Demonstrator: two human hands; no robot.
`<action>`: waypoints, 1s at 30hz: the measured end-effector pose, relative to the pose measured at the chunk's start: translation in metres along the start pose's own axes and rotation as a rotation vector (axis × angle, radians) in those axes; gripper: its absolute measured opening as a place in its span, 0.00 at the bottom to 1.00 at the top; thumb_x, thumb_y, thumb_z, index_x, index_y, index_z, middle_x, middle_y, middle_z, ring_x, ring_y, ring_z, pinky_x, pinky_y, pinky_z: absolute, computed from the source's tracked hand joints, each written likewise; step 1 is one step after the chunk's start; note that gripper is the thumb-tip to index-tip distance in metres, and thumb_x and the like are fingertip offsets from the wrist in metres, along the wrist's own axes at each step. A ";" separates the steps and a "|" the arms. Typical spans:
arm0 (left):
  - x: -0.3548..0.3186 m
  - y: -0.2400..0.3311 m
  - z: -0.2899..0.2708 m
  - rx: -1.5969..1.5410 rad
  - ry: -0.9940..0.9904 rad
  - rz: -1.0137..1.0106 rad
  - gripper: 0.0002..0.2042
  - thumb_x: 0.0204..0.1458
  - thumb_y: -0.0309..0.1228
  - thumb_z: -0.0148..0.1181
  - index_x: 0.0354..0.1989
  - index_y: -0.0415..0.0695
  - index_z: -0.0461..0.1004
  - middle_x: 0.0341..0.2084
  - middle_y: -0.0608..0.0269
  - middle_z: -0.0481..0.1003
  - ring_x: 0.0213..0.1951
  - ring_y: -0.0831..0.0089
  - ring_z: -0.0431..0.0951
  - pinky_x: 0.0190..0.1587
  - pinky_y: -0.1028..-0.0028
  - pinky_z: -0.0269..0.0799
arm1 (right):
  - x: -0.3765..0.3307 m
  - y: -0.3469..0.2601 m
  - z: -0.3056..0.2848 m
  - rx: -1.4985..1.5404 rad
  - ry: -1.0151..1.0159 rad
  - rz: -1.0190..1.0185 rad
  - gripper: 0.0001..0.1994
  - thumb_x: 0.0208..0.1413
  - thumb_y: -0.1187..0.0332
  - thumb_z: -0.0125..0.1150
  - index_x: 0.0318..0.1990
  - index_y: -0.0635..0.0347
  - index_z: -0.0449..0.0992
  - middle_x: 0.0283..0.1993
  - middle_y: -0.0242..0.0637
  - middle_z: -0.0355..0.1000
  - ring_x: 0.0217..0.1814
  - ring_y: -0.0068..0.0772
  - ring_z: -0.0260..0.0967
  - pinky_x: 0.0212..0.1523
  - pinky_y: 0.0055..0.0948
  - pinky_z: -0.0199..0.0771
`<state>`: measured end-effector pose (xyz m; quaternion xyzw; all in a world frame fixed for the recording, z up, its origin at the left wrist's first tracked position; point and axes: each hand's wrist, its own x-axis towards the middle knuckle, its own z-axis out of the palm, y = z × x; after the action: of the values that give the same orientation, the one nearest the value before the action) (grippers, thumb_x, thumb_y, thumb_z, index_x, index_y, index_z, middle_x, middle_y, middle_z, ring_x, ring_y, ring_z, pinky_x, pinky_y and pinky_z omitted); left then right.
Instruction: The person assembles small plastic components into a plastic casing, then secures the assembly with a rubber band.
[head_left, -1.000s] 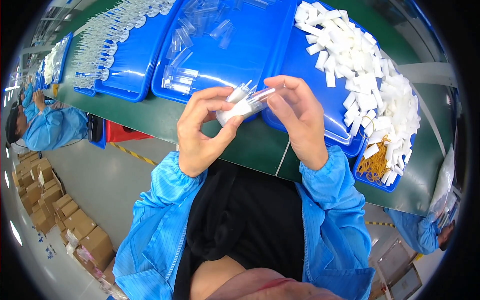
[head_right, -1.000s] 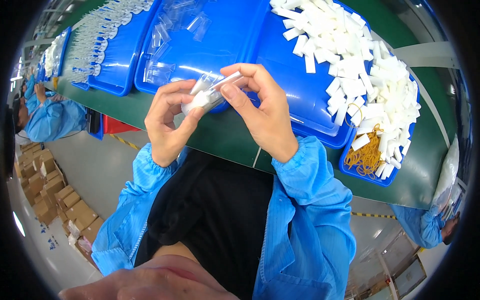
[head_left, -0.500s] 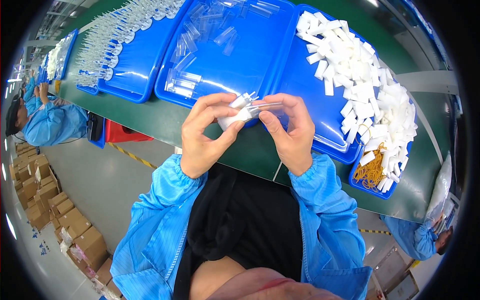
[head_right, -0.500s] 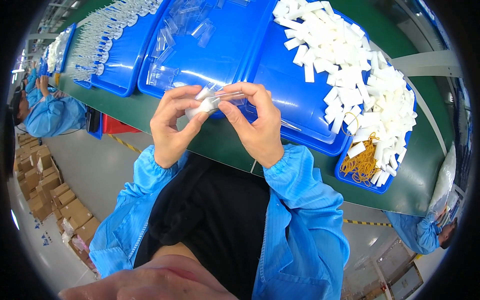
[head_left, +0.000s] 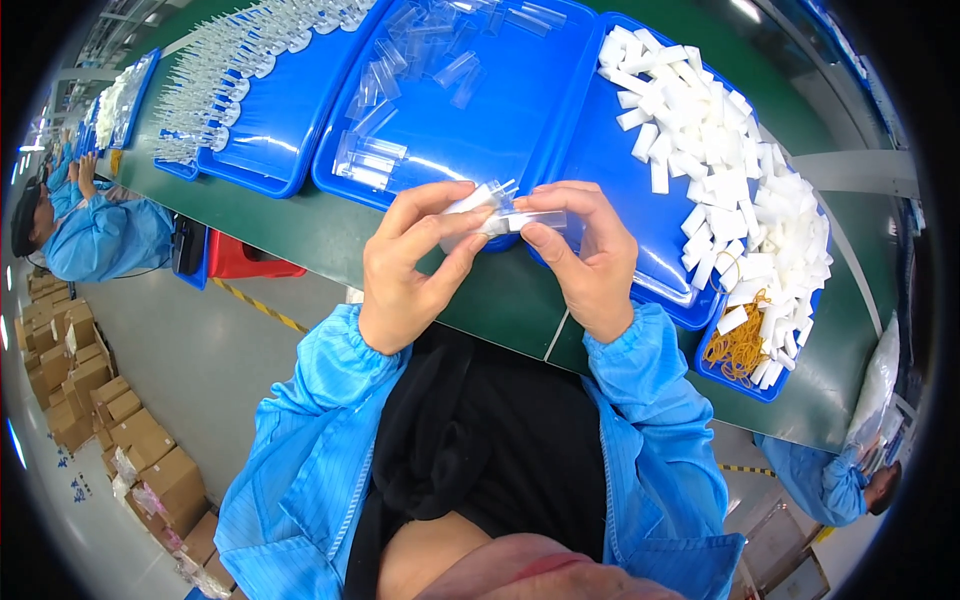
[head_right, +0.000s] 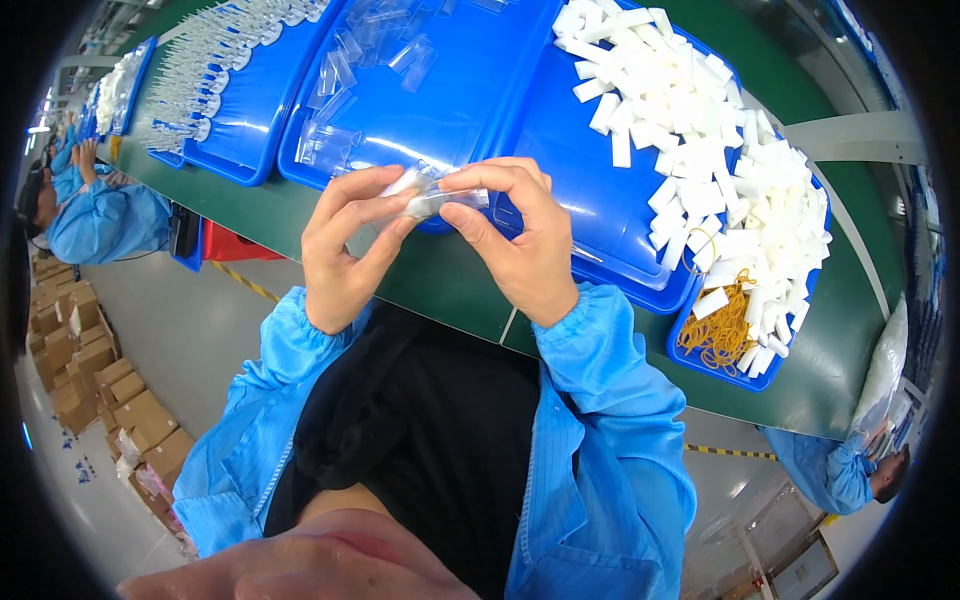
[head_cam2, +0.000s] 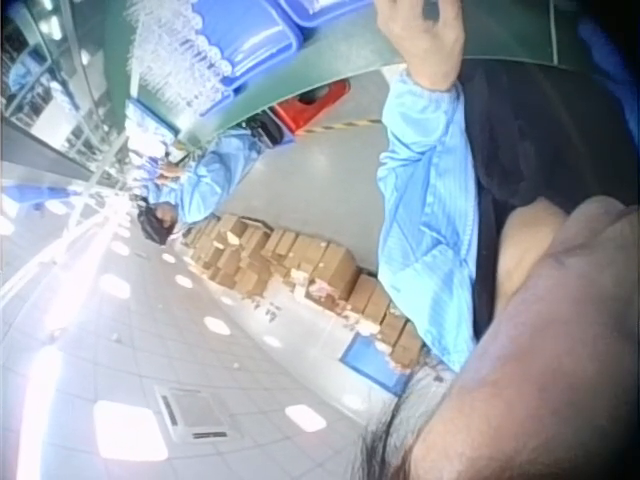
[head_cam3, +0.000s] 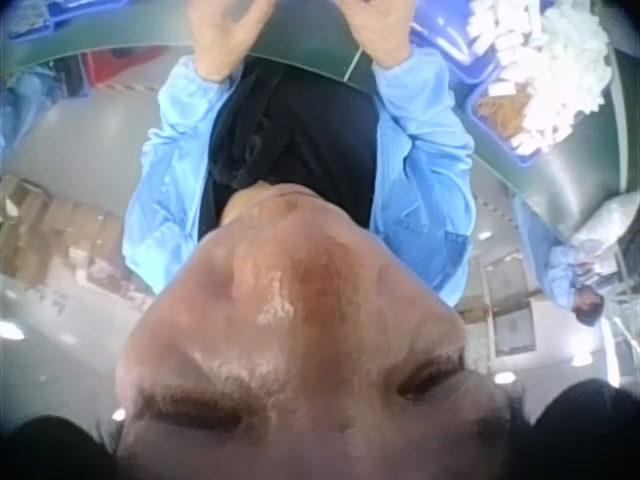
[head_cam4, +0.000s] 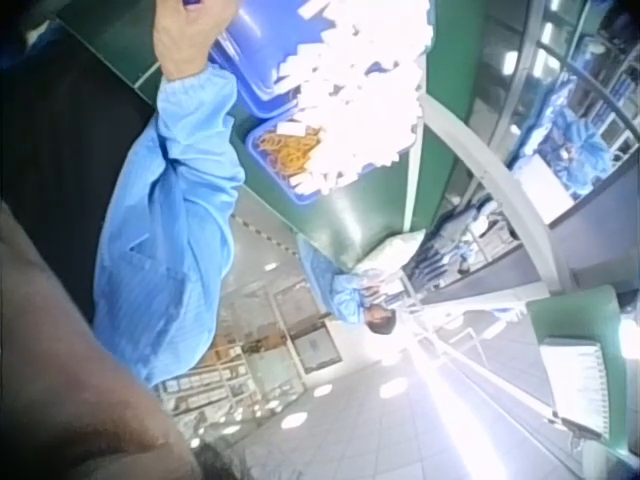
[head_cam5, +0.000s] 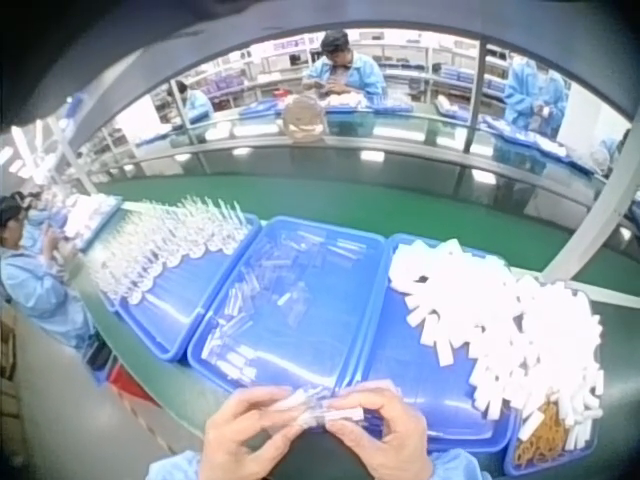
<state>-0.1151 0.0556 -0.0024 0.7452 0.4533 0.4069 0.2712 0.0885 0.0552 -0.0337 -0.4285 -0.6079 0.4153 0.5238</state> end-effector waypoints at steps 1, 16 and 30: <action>-0.001 0.000 0.002 0.012 0.013 0.001 0.13 0.48 0.17 0.68 0.44 0.40 0.82 0.50 0.54 0.75 0.47 0.62 0.80 0.47 0.70 0.77 | -0.002 -0.001 0.002 -0.019 0.015 0.013 0.13 0.56 0.74 0.69 0.47 0.63 0.77 0.47 0.40 0.77 0.54 0.33 0.71 0.57 0.33 0.68; 0.002 0.004 -0.002 0.034 -0.021 -0.020 0.16 0.47 0.17 0.70 0.46 0.40 0.82 0.52 0.54 0.75 0.50 0.60 0.79 0.50 0.69 0.77 | 0.010 0.002 -0.002 0.047 0.006 0.070 0.11 0.54 0.65 0.72 0.43 0.55 0.83 0.46 0.31 0.79 0.58 0.37 0.69 0.60 0.35 0.65; -0.001 -0.005 -0.009 -0.441 -0.010 -0.280 0.19 0.51 0.17 0.67 0.53 0.37 0.77 0.57 0.52 0.69 0.57 0.61 0.75 0.56 0.66 0.75 | 0.017 -0.008 -0.008 0.337 -0.003 0.296 0.17 0.60 0.68 0.68 0.52 0.64 0.72 0.47 0.42 0.78 0.51 0.26 0.74 0.53 0.24 0.73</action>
<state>-0.1249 0.0569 -0.0019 0.6000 0.4511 0.4506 0.4832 0.0946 0.0695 -0.0208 -0.4187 -0.4611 0.5842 0.5203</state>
